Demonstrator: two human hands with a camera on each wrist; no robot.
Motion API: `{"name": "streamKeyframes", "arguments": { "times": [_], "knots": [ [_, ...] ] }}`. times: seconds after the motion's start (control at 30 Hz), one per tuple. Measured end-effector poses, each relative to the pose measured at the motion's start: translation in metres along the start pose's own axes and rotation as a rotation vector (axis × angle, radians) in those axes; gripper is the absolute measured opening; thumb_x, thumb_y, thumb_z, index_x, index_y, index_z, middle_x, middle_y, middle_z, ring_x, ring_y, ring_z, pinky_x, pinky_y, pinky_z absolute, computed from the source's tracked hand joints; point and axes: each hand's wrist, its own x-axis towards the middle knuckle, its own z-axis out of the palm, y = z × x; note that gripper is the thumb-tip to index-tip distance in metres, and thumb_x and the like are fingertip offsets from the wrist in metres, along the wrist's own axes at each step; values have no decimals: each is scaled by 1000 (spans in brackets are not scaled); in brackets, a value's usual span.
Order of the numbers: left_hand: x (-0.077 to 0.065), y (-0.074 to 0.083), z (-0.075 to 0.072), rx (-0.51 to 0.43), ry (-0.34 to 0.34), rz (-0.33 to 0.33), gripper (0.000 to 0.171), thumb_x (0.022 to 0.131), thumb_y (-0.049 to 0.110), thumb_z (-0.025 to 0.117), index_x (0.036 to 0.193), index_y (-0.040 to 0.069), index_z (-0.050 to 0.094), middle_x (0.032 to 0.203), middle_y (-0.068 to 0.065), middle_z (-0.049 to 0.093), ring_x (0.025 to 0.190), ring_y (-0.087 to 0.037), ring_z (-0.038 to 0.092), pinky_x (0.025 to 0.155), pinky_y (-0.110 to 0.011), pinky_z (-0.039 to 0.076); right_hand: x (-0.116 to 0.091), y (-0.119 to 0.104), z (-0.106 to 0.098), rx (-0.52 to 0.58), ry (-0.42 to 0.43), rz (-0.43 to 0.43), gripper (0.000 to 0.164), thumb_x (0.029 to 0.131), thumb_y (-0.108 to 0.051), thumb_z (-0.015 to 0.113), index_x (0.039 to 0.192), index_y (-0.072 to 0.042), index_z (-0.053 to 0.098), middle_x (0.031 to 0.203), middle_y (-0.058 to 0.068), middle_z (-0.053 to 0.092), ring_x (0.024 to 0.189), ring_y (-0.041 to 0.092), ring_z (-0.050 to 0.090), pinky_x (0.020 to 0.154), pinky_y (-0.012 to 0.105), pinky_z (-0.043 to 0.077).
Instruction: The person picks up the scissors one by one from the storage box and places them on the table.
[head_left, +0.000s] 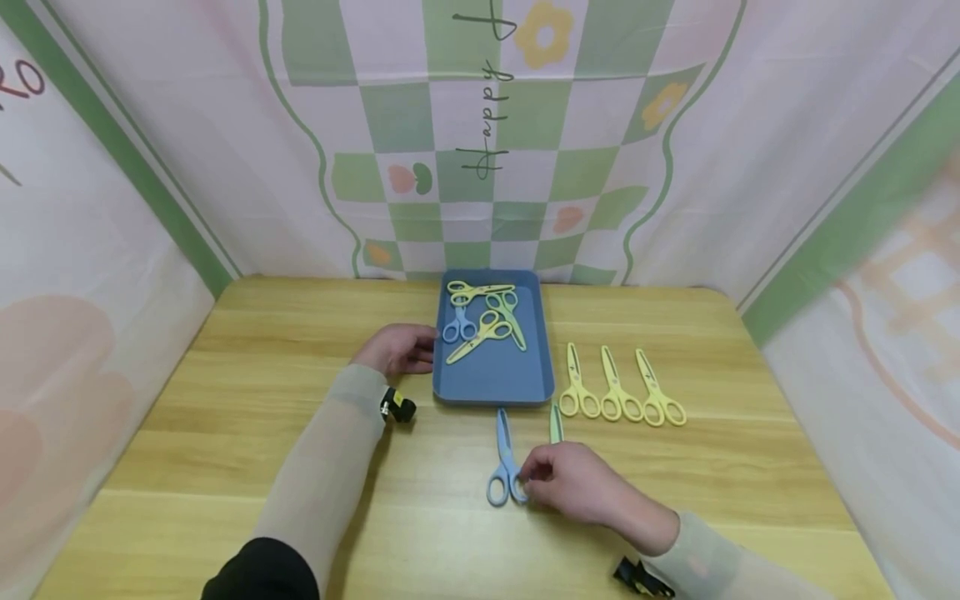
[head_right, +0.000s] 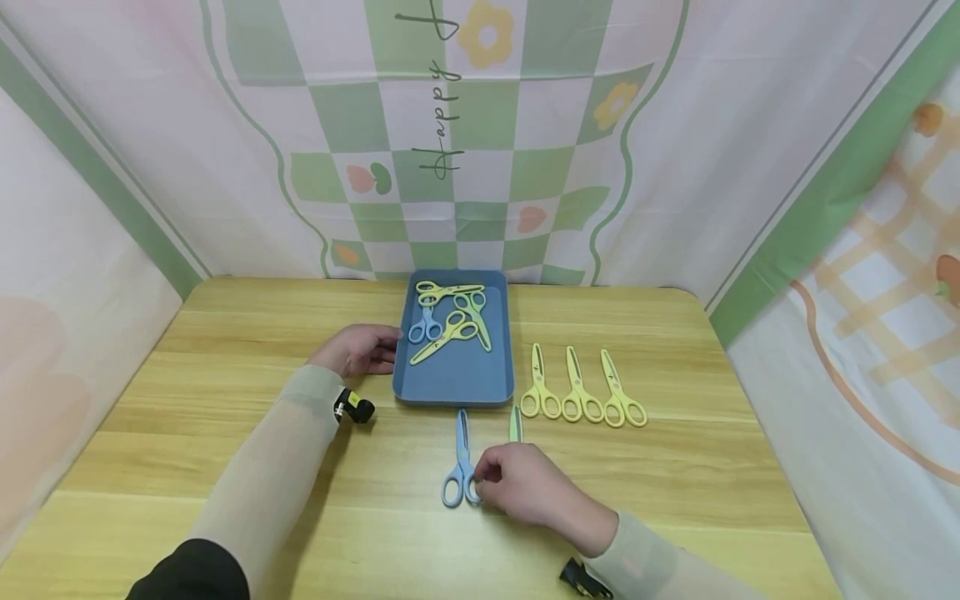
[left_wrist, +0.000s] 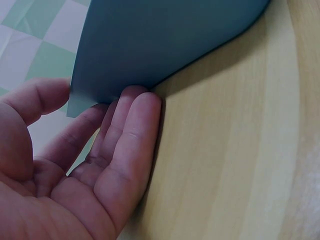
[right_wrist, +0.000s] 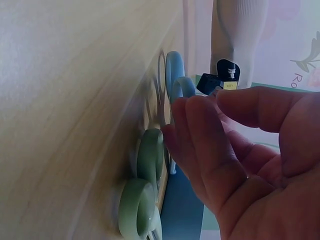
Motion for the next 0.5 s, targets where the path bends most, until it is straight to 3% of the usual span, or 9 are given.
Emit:
{"name": "streamKeyframes", "arguments": {
  "times": [0.5],
  "knots": [
    [1,-1,-1,3,8,3,30,95,15,65,119,-2,63,111,-18,67,93,-27,68,82,-40,59,-1,0,-5,-28,31,-20,3,86,-14,73,89,-15,73,79,-14,65,74,8,60,69,31,53]
  ]
}}
